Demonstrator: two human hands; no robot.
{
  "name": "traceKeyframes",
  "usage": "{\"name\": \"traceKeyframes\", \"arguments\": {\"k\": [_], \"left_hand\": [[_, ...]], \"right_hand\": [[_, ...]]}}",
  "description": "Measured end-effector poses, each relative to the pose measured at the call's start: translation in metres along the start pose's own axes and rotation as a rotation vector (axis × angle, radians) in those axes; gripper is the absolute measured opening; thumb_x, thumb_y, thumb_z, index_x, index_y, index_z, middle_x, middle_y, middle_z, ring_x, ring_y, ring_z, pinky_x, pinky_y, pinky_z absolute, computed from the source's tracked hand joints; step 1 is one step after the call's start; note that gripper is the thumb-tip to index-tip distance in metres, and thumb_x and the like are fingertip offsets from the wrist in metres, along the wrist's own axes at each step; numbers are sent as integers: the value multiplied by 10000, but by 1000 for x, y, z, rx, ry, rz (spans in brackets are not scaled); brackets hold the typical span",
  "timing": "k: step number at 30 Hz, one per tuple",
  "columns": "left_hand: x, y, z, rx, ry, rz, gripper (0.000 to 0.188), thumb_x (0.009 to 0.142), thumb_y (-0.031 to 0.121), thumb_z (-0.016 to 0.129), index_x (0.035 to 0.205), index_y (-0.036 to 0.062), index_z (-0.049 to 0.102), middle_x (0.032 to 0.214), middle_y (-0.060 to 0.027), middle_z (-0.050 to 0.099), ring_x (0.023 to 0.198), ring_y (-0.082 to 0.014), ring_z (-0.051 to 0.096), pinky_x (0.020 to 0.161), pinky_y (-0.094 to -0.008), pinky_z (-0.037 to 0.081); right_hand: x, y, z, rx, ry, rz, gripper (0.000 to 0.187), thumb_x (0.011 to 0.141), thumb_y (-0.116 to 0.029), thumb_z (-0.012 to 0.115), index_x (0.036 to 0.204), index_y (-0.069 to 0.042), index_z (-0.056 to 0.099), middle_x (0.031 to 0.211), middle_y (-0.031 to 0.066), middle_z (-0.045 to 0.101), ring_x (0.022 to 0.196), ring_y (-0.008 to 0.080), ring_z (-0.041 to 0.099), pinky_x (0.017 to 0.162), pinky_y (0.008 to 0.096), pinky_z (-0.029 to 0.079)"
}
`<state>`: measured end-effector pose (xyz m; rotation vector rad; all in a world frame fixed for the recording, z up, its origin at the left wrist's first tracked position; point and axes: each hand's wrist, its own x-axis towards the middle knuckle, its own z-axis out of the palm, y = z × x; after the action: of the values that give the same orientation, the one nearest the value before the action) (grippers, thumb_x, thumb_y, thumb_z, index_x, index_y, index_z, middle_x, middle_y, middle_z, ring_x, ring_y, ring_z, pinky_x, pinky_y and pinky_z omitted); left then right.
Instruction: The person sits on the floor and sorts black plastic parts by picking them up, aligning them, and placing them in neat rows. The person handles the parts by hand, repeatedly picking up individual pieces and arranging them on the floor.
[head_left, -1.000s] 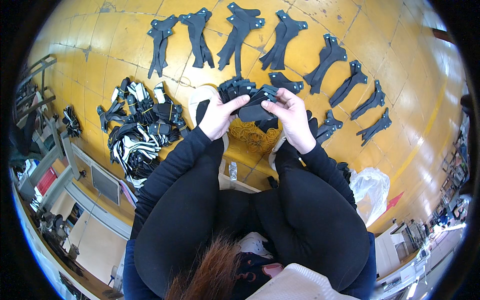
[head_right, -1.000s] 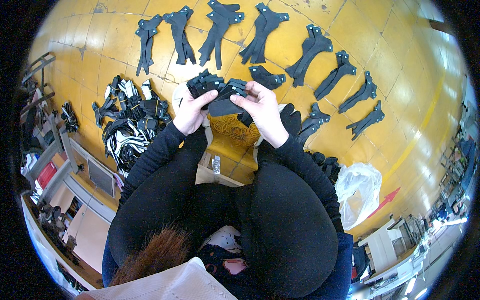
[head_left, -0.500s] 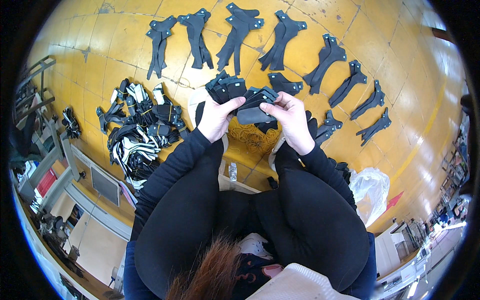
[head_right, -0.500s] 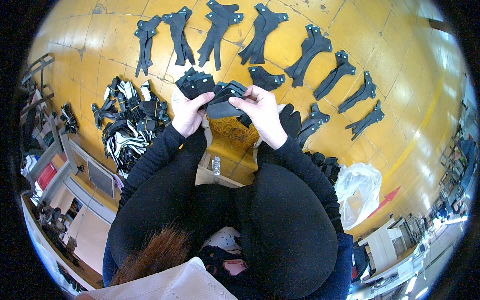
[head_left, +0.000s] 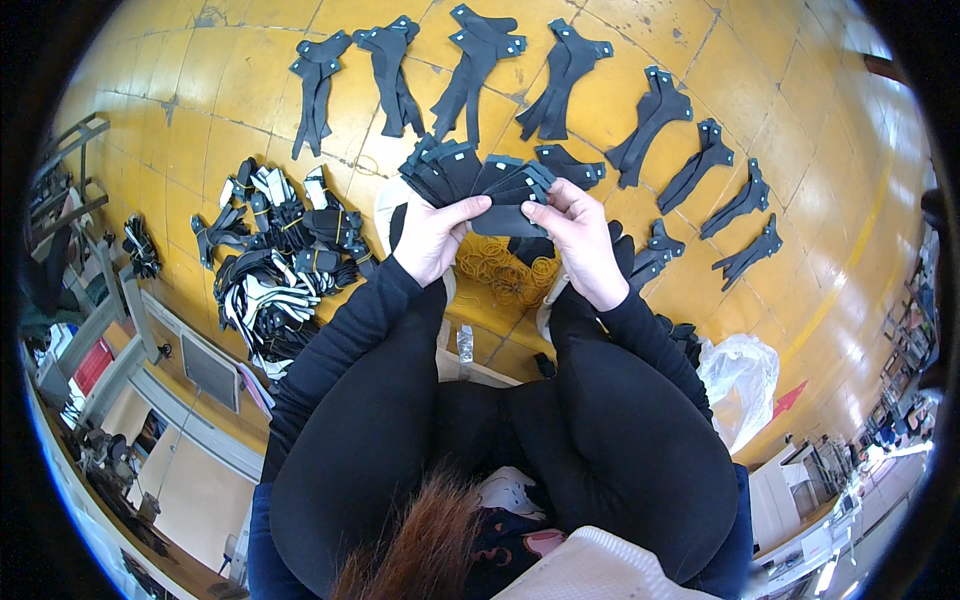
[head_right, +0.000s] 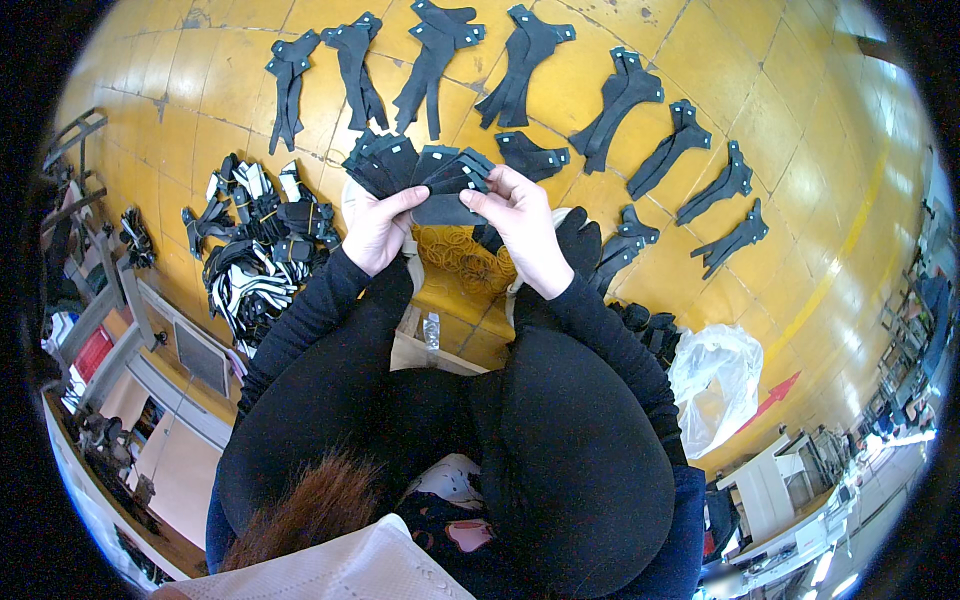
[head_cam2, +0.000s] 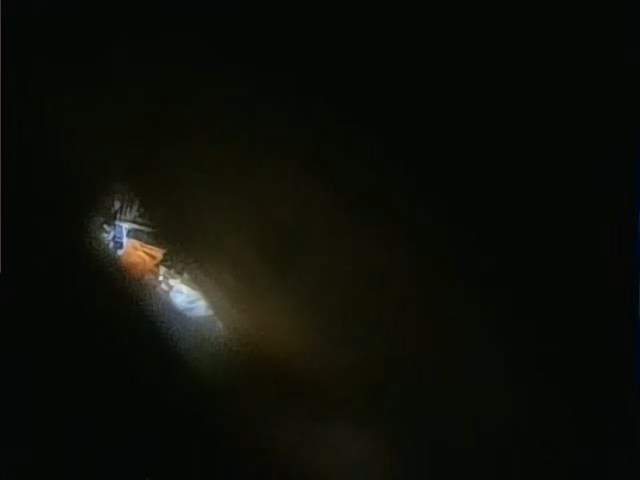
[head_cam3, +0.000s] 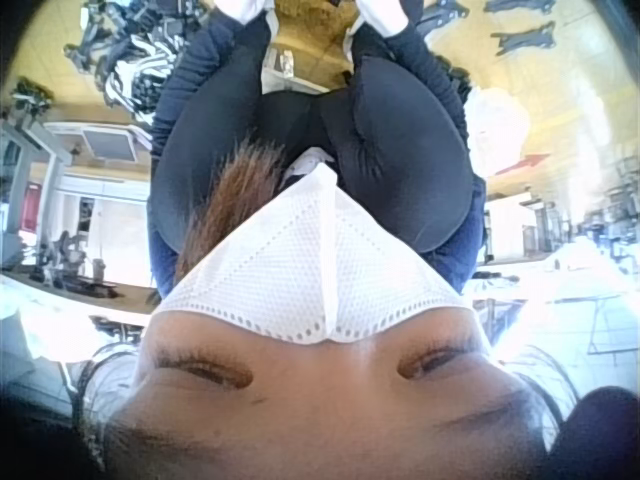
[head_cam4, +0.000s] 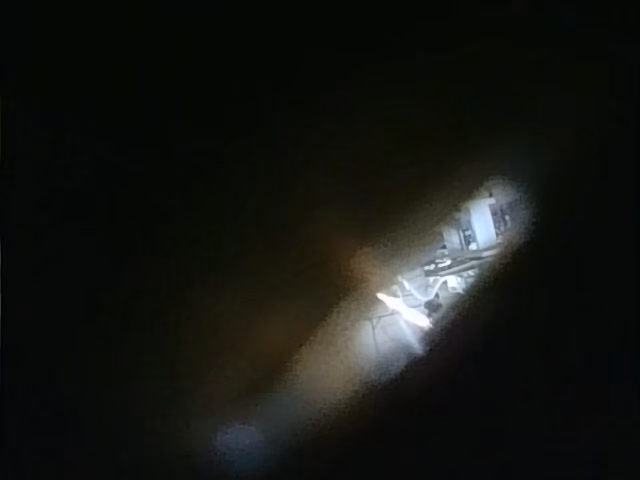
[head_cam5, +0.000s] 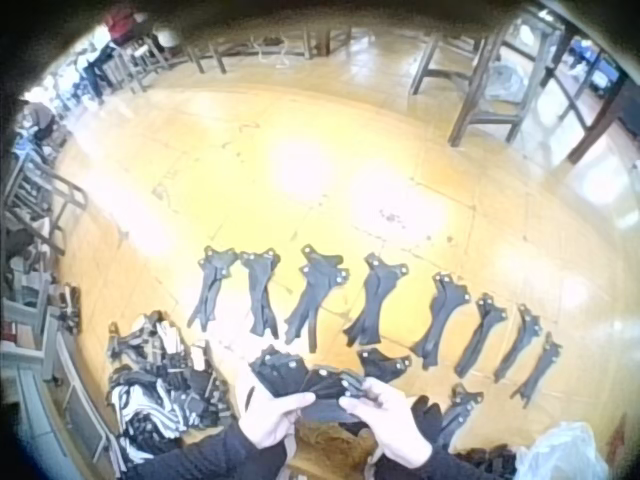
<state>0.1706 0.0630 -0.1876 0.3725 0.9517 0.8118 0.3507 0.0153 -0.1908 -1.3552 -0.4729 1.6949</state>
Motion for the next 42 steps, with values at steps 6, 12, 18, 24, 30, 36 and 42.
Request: {"name": "traceKeyframes", "arguments": {"k": [6, 12, 18, 24, 30, 36, 42], "left_hand": [[3, -2, -4, 7, 47, 17, 440, 758, -172, 620, 1144, 26, 543, 1096, -69, 618, 986, -190, 622, 848, -301, 521], [0, -3, 1, 71, -51, 70, 410, 790, -111, 643, 1161, 31, 542, 1066, -62, 635, 940, -140, 631, 782, -247, 526], [-2, -8, -4, 114, -71, -58, 426, 773, -106, 667, 1152, 47, 549, 1063, -41, 632, 918, -112, 627, 702, -200, 509], [-2, -7, -4, 95, -85, -54, 464, 763, -131, 650, 1178, 38, 530, 1090, -58, 624, 969, -141, 619, 773, -244, 513], [-3, -6, -6, 141, -58, -57, 565, 739, -176, 616, 1244, 37, 476, 1155, -82, 600, 1043, -190, 603, 874, -318, 511], [-6, -4, 0, 103, -70, 25, 454, 767, -130, 649, 1180, 23, 540, 1097, -59, 624, 992, -154, 607, 868, -283, 500], [-5, -4, -4, 126, -99, 20, 468, 762, -133, 653, 1187, 24, 537, 1104, -60, 624, 996, -152, 607, 873, -287, 498]], "right_hand": [[-2, -3, -1, 95, -6, 61, 250, 902, -142, 612, 1118, -18, 591, 918, -26, 589, 791, 42, 531, 680, 180, 413], [3, -5, -6, 108, 89, 11, 289, 969, -233, 512, 1160, -28, 583, 977, -2, 612, 888, 58, 544, 760, 210, 409], [5, -9, -12, 13, 87, -67, 235, 937, -183, 563, 1119, -40, 602, 953, -12, 602, 898, 69, 542, 766, 221, 386], [1, -13, -11, -37, 92, -45, 155, 914, -123, 582, 1046, -47, 608, 920, -25, 575, 829, 52, 506, 717, 207, 375], [-1, -13, -14, 26, 53, -33, 145, 890, -72, 581, 1033, -48, 592, 921, -23, 569, 831, 55, 506, 716, 209, 380], [-3, -14, -16, 84, 1, -5, 210, 872, -44, 580, 1081, -45, 565, 935, -8, 568, 840, 63, 512, 745, 213, 396], [-4, -14, -18, 67, -37, 9, 228, 874, -35, 569, 1101, -41, 562, 957, -4, 588, 870, 69, 528, 758, 209, 400]]}}
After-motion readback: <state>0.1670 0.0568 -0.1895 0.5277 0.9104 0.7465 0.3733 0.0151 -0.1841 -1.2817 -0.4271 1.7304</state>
